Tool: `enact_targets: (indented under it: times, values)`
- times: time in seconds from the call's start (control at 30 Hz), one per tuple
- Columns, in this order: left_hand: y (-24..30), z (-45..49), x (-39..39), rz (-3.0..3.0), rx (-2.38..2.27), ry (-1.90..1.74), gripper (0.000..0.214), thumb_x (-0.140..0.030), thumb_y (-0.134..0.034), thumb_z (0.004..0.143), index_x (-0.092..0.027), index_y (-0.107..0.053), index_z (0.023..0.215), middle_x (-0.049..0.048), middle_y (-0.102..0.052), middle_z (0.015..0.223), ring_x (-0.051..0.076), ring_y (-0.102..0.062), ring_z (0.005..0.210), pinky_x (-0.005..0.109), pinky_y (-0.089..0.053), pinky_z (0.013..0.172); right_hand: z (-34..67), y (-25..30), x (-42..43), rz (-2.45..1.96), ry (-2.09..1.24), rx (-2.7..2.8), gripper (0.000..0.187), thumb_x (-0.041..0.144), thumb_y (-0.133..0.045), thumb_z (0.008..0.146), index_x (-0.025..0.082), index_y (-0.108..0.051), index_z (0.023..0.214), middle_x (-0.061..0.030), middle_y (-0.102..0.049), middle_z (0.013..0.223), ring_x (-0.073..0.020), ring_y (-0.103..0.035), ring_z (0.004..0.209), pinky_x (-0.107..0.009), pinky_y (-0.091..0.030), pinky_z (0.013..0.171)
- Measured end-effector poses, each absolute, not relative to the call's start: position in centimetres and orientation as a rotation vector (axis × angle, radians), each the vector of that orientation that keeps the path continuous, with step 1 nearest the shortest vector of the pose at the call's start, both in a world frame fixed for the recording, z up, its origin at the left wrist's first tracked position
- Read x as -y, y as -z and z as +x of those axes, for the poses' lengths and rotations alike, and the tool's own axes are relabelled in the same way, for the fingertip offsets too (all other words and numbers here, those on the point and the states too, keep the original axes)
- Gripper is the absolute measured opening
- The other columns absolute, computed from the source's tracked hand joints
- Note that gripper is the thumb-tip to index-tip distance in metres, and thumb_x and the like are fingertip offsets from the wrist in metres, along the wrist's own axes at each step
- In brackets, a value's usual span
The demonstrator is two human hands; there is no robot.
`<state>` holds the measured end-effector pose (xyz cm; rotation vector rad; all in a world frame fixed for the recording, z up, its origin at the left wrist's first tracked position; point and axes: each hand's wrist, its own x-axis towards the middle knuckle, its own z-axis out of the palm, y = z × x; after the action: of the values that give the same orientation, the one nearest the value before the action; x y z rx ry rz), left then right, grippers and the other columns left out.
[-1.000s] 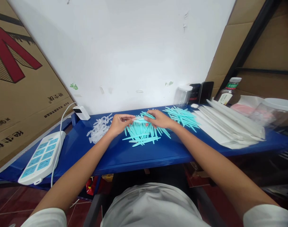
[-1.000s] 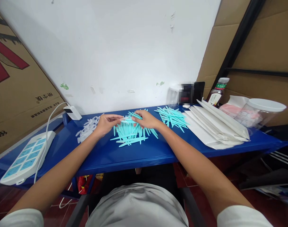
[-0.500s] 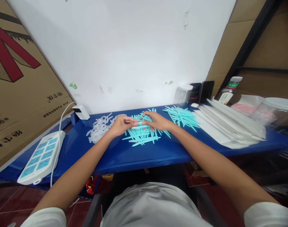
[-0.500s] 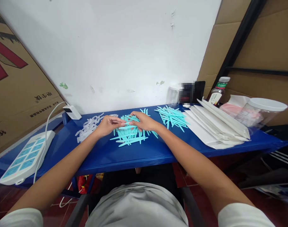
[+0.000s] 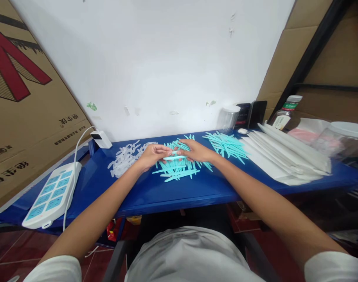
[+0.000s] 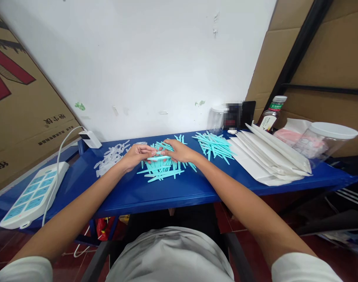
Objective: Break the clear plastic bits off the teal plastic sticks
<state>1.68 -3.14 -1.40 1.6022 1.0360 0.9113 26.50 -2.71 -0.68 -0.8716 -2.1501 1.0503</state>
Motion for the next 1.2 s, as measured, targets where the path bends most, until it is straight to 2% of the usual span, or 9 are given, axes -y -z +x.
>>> enact_targets:
  times: [0.1, 0.17, 0.27, 0.43, 0.6, 0.77, 0.97, 1.07, 1.2]
  values:
    - [1.1, 2.2, 3.5, 1.678, -1.03, -0.94, 0.052, -0.058, -0.079, 0.08, -0.014, -0.077, 0.108, 0.0131, -0.079, 0.096, 0.021, -0.073, 0.069, 0.03, -0.057, 0.057, 26.4, 0.6, 2.6, -0.898, -1.001, 2.112, 0.039, 0.057, -0.062, 0.096, 0.02, -0.051, 0.103, -0.0075, -0.063, 0.105, -0.0127, -0.063, 0.06, -0.024, -0.039, 0.041]
    - [1.2, 2.6, 3.7, 1.786, -1.04, -0.965, 0.052, -0.061, -0.07, 0.087, -0.015, -0.075, 0.11, 0.0094, -0.078, 0.086, 0.016, -0.065, 0.054, 0.027, -0.049, 0.048, 26.4, 0.6, 2.6, -0.886, -0.99, 2.11, 0.039, 0.057, -0.06, 0.097, 0.021, -0.049, 0.101, -0.0058, -0.064, 0.097, -0.015, -0.065, 0.063, -0.024, -0.04, 0.044]
    - [1.6, 3.3, 4.1, 1.945, -1.058, -1.01, 0.048, -0.06, -0.063, 0.092, -0.015, -0.075, 0.1, 0.0001, -0.063, 0.06, 0.012, -0.049, 0.045, 0.024, -0.037, 0.044, 26.2, 0.6, 2.7, -0.87, -1.009, 2.134, 0.039, 0.058, -0.059, 0.097, 0.021, -0.049, 0.103, -0.0039, -0.068, 0.085, -0.0154, -0.061, 0.06, -0.025, -0.04, 0.047]
    - [2.0, 4.0, 4.5, 2.026, -1.055, -1.03, 0.045, -0.059, -0.057, 0.096, -0.017, -0.066, 0.083, -0.0044, -0.048, 0.054, 0.01, -0.039, 0.047, 0.024, -0.031, 0.048, 26.3, 0.2, 3.0, -0.823, -1.125, 2.142, 0.043, 0.061, -0.054, 0.099, 0.021, -0.052, 0.115, -0.0044, -0.074, 0.087, -0.0137, -0.056, 0.053, -0.028, -0.045, 0.052]
    - [1.8, 3.0, 3.5, 1.946, -1.087, -1.127, 0.045, -0.061, -0.056, 0.096, -0.019, -0.057, 0.079, -0.0054, -0.046, 0.051, 0.01, -0.037, 0.045, 0.025, -0.029, 0.047, 27.5, -0.3, 2.3, -0.9, -0.919, 2.209, 0.04, 0.056, -0.047, 0.104, 0.018, -0.057, 0.099, -0.0051, -0.076, 0.085, -0.0136, -0.06, 0.053, -0.027, -0.047, 0.059]
    - [1.4, 1.3, 2.5, 1.849, -1.107, -1.206, 0.045, -0.063, -0.06, 0.093, -0.02, -0.054, 0.08, -0.0071, -0.04, 0.051, 0.009, -0.033, 0.044, 0.024, -0.024, 0.046, 28.4, -0.4, 1.6, -0.97, -0.566, 2.164, 0.045, 0.05, -0.047, 0.104, 0.017, -0.062, 0.078, -0.005, -0.073, 0.075, -0.0184, -0.064, 0.075, -0.027, -0.045, 0.076]
    - [1.7, 1.6, 2.6, 1.734, -1.009, -1.11, 0.049, -0.069, -0.058, 0.091, -0.023, -0.044, 0.081, -0.0108, -0.03, 0.051, 0.007, -0.026, 0.04, 0.021, -0.021, 0.042, 28.0, -0.9, 2.5, -0.92, -0.697, 2.259, 0.054, 0.062, -0.058, 0.095, 0.016, -0.067, 0.07, -0.0007, -0.066, 0.062, -0.0125, -0.045, 0.053, -0.026, -0.033, 0.056]
    - [2.0, 2.0, 2.8, 1.685, -0.952, -1.072, 0.049, -0.07, -0.056, 0.092, -0.024, -0.041, 0.084, -0.0115, -0.03, 0.054, 0.007, -0.025, 0.04, 0.02, -0.022, 0.041, 28.0, -1.3, 2.9, -0.892, -0.748, 2.298, 0.056, 0.064, -0.061, 0.092, 0.016, -0.067, 0.065, 0.0006, -0.061, 0.056, -0.0112, -0.04, 0.051, -0.026, -0.029, 0.053]
    - [2.0, 2.2, 3.0, 1.645, -0.91, -1.053, 0.048, -0.07, -0.056, 0.093, -0.024, -0.042, 0.088, -0.0115, -0.03, 0.057, 0.006, -0.024, 0.04, 0.019, -0.021, 0.04, 28.1, -1.7, 3.3, -0.874, -0.851, 2.341, 0.052, 0.063, -0.067, 0.088, 0.016, -0.07, 0.067, 0.0012, -0.059, 0.056, -0.0105, -0.036, 0.05, -0.027, -0.027, 0.051]
